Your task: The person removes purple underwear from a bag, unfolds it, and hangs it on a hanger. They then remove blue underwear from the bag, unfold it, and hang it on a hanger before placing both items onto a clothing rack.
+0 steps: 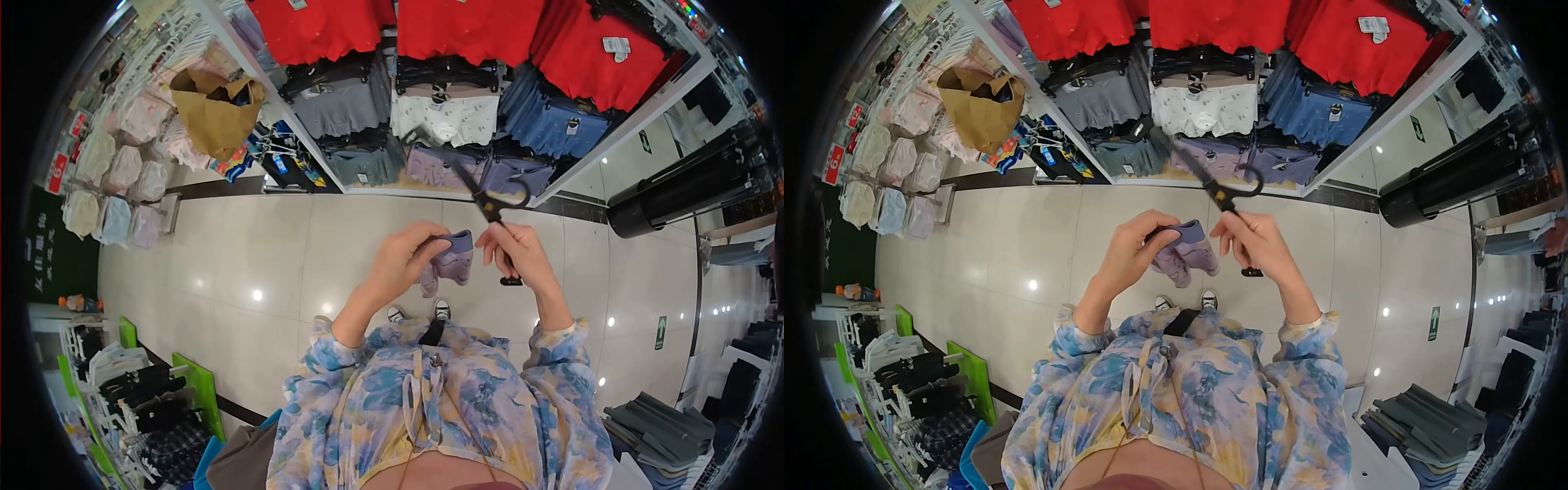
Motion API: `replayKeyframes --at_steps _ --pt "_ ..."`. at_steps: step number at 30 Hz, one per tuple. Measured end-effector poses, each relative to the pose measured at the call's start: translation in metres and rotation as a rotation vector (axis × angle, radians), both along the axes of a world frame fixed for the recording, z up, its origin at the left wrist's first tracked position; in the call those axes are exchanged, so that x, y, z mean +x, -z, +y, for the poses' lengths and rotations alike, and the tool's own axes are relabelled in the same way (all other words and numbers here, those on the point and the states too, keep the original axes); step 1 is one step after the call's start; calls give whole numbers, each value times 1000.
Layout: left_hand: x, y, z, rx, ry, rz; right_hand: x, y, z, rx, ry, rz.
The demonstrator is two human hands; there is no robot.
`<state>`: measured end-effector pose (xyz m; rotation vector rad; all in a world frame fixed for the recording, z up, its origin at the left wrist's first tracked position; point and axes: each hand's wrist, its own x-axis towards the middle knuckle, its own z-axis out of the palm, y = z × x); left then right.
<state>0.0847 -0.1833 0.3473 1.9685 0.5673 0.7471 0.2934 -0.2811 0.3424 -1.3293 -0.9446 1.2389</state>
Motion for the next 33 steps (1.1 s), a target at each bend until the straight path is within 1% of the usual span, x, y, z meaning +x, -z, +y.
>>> replayKeyframes --at_steps 2,3,4,7,9,13,14,15,16,17,19,20,22,23,24,26,30,31,33 --pt "-1 -5 2 -20 -32 3 -3 -3 -4 -129 -123 -46" --pt "-1 -6 3 -42 -61 9 -6 -3 -6 -159 -142 -44" --pt "-2 -5 5 -41 -62 5 -7 -1 -7 -158 -143 -48" --pt "-2 3 11 -109 -96 8 -13 8 -13 -133 -180 52" --pt "-2 9 15 59 -120 -108 -17 10 -14 -137 -198 59" --pt "-7 12 15 46 -114 -94 -21 15 -14 -148 -217 53" --pt "-10 8 12 -96 -93 -49 -23 15 -15 -145 -213 54" --pt "-12 6 9 -238 -74 -5 -24 14 -15 -128 -143 52" --pt "-12 6 7 -238 -72 -6 -26 13 -15 -114 -75 49" --pt "-12 7 6 -220 -48 10 -28 11 -14 -114 -73 48" --pt "-10 6 2 -204 -17 26 -32 2 -9 4 103 -19" --pt "-9 6 0 -183 9 51 -33 -3 -8 0 110 -20" --pt "-6 3 -4 -164 40 75 -34 -13 -5 66 95 -133" --pt "-6 1 -7 -118 61 67 -37 -10 -3 116 102 -135" --pt "-6 0 -8 -71 80 59 -37 -10 -3 115 103 -135" --pt "-7 0 -10 -66 91 46 -40 -12 -3 159 37 -150" --pt "-10 3 -15 -44 88 1 -46 -12 -4 155 82 -155" --pt "-11 1 -15 -44 85 1 -46 -13 -4 133 91 -139" --pt "-13 -4 -16 -197 75 115 -47 -13 -3 111 101 -123"
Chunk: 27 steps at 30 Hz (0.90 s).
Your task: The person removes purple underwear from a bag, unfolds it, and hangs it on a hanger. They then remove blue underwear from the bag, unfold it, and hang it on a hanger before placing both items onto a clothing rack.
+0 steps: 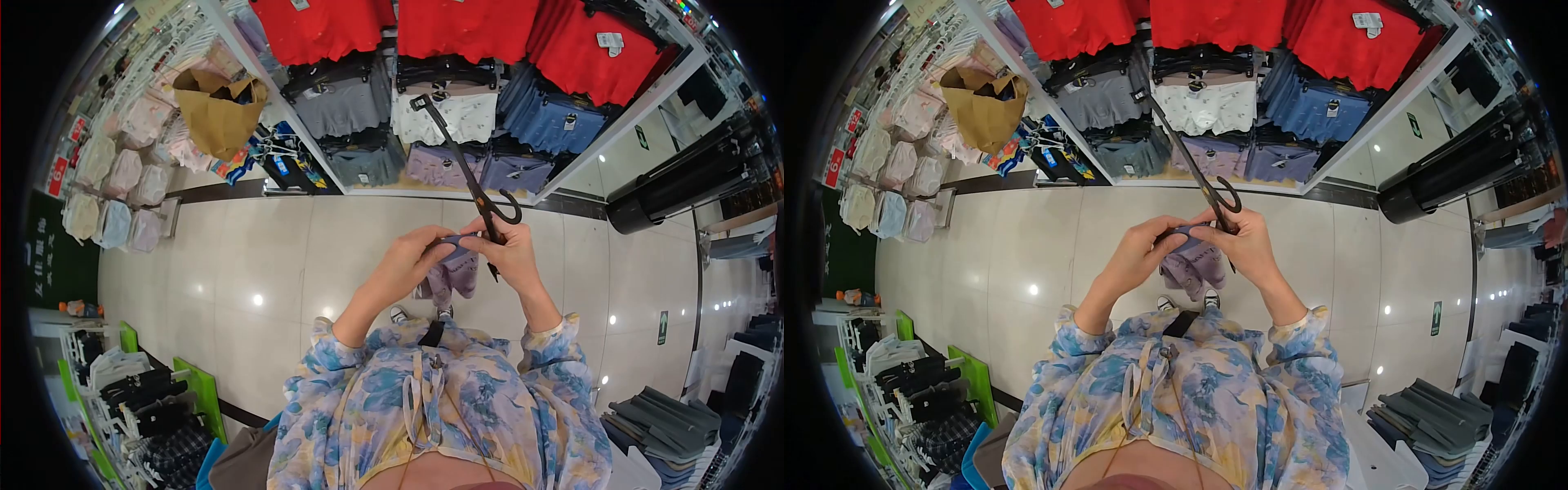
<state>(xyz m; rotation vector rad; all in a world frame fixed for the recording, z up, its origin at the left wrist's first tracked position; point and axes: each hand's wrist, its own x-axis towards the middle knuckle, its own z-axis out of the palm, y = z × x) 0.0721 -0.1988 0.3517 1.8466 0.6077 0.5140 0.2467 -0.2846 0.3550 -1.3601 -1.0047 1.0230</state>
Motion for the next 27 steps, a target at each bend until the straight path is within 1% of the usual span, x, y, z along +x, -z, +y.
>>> replayKeyframes --at_steps 2,3,5,7,9,10,12,13,15,16,18,19,21,22,24,27 --pt "-2 2 1 37 -20 15 -2 2 1 90 5 -150" --pt "-4 4 3 75 -41 28 -2 5 2 89 7 -151" --pt "-7 7 4 71 -70 -8 -1 12 4 6 52 186" --pt "-10 11 6 67 -104 -43 4 15 2 4 19 146" --pt "-12 15 10 135 -158 -223 6 13 -1 -261 -175 141" --pt "-13 17 13 135 -160 -224 5 13 -2 -261 -177 139" --pt "-15 20 18 159 -113 -273 3 17 -4 -323 -418 137" --pt "-16 19 18 159 -113 -274 2 19 -5 -323 -418 136" --pt "-19 17 16 -67 -125 -201 0 22 -5 -337 -456 101" --pt "-19 17 17 -66 -126 -203 0 20 -5 -336 -458 99" --pt "-20 18 18 -26 -179 -178 1 16 -6 -394 -388 51" --pt "-22 17 20 -25 -180 -178 2 22 -8 -394 -389 50" --pt "-26 14 30 24 -266 -147 8 42 -14 -209 -299 -58" --pt "-28 14 33 24 -271 -149 12 40 -18 -210 -303 -60" --pt "-31 13 40 34 -323 -168 19 33 -27 -256 -335 -261" --pt "-32 15 46 27 -321 -180 19 27 -37 -259 -342 -225"
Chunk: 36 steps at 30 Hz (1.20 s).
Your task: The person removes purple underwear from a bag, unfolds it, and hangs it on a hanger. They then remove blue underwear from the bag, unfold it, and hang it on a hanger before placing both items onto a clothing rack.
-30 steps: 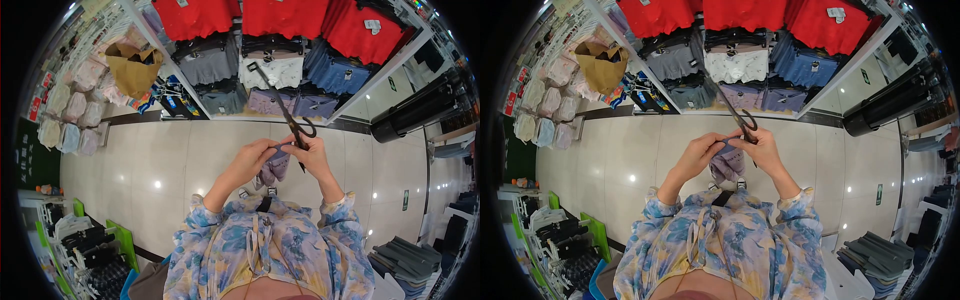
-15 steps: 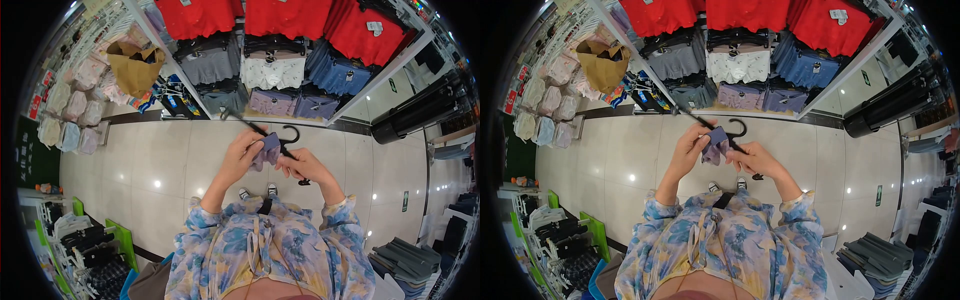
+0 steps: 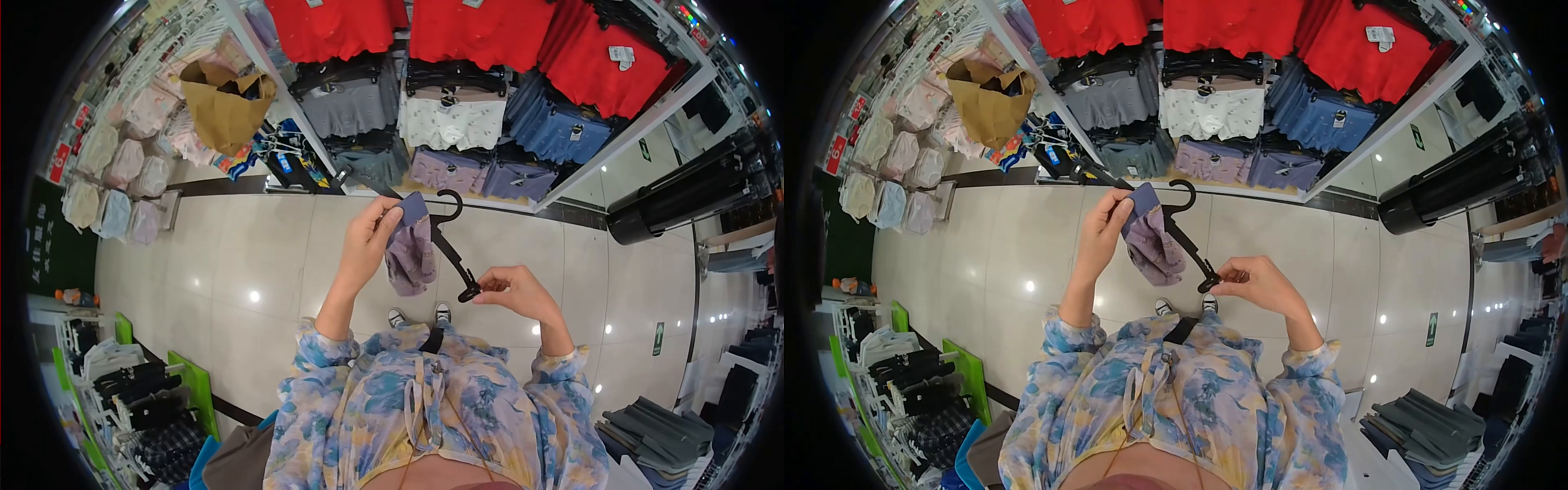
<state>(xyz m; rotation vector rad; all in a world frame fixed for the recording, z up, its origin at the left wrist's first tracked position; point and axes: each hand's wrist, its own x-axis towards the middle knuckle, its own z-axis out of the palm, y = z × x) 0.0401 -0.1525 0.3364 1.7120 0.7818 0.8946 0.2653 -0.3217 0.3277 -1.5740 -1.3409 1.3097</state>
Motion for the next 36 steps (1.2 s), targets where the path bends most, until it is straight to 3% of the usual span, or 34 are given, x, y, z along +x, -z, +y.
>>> replayKeyframes --at_steps 7,12,16,21,31,36 --pt "21 -15 -2 94 64 90 1 15 -2 -16 54 40" --pt "28 -13 -3 88 121 133 23 16 -17 197 389 8" --pt "44 -8 -17 214 297 207 38 -19 -7 264 474 -6" --pt "64 -10 -34 453 428 148 18 -65 17 550 298 -197" --pt "62 -19 -41 526 394 120 19 -70 21 499 115 -373" --pt "62 -13 -43 395 392 172 15 -66 25 615 46 -573"
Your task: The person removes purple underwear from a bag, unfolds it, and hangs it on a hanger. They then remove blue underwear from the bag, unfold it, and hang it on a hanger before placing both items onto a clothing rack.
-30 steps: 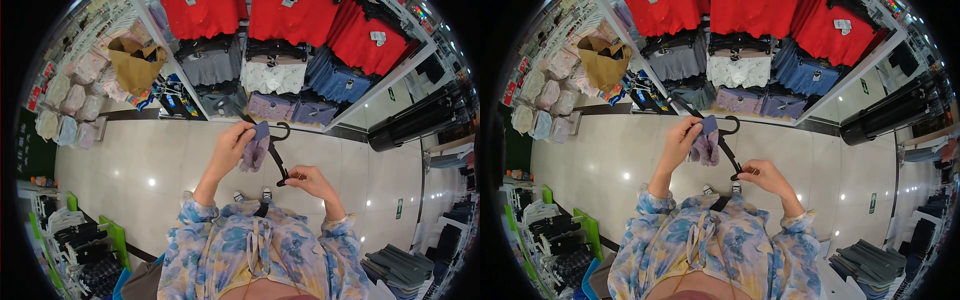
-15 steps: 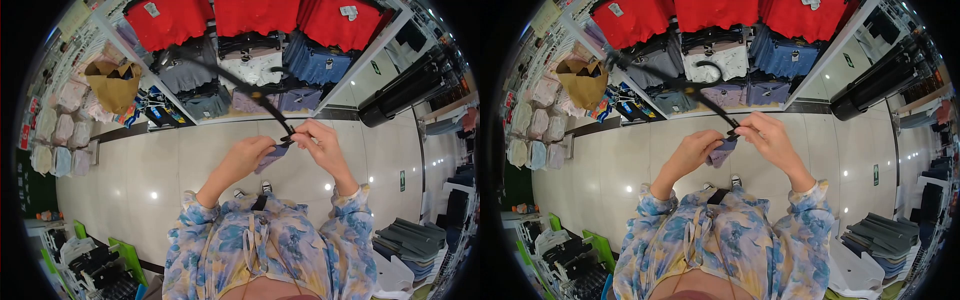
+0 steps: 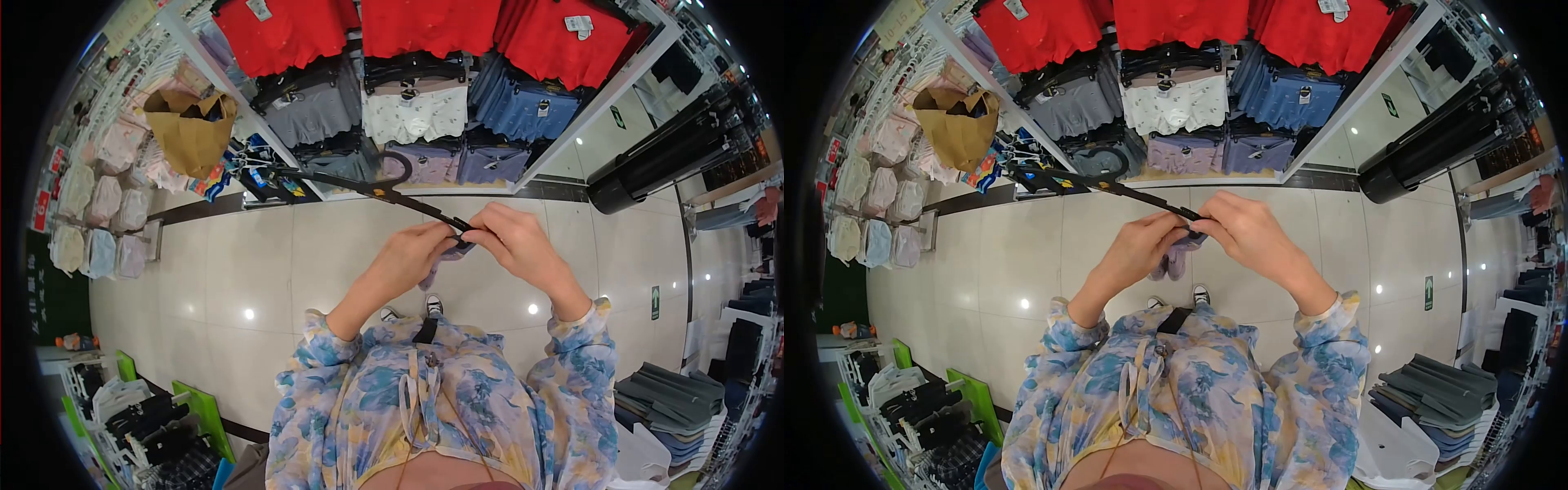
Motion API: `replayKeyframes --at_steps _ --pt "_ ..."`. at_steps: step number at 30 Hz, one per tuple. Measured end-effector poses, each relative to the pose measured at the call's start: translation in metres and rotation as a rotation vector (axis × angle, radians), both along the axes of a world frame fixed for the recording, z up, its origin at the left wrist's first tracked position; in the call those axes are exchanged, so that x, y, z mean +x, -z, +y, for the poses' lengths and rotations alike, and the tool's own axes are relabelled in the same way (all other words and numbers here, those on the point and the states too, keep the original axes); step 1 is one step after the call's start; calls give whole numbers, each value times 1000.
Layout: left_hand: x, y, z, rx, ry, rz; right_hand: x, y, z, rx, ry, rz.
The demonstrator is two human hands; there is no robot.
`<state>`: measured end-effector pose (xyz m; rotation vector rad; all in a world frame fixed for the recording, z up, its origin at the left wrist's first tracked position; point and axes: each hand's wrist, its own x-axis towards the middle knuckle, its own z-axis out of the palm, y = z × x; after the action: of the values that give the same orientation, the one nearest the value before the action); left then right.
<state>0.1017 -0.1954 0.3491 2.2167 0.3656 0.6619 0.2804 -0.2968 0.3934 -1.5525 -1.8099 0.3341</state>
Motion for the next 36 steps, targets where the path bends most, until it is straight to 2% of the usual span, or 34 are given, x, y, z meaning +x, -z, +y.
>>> replayKeyframes --at_steps 3,7,10,12,13,15,16,17,22,24,26,28,29,30,32,33,34,36 --pt "2 6 -4 -90 -50 -20 0 2 1 -68 16 65" --pt "5 1 -6 -170 -59 -55 -9 12 4 -32 -28 133" --pt "4 5 -1 -247 -20 -15 -7 16 5 -152 12 197" --pt "-2 8 4 -176 12 30 -6 19 3 -233 158 386" --pt "-8 8 10 -383 78 210 -1 24 1 -229 144 388" --pt "-15 18 7 -319 81 150 12 34 -4 -207 271 540" --pt "-16 24 6 -260 96 88 13 34 -5 -207 261 538" --pt "-17 27 8 -350 165 220 13 33 -5 -167 250 623" --pt "2 63 0 -272 294 141 14 25 -13 -182 220 788" --pt "10 65 -10 -454 233 -96 12 17 -15 -177 197 834" --pt "13 43 -11 -419 217 -61 8 13 -20 -185 134 894" --pt "20 20 -9 -625 361 110 7 12 -24 -185 129 863" --pt "23 21 -14 -616 334 -40 8 12 -26 -203 103 831" --pt "25 19 -12 -614 348 -38 10 10 -28 -196 115 829" --pt "19 14 -3 -500 384 244 12 6 -31 -149 226 756" --pt "15 20 -3 -431 326 112 14 2 -31 -77 277 748" --pt "10 24 2 -431 332 118 19 4 -33 -75 283 753" --pt "1 30 15 -269 259 1 34 11 -42 26 407 816"
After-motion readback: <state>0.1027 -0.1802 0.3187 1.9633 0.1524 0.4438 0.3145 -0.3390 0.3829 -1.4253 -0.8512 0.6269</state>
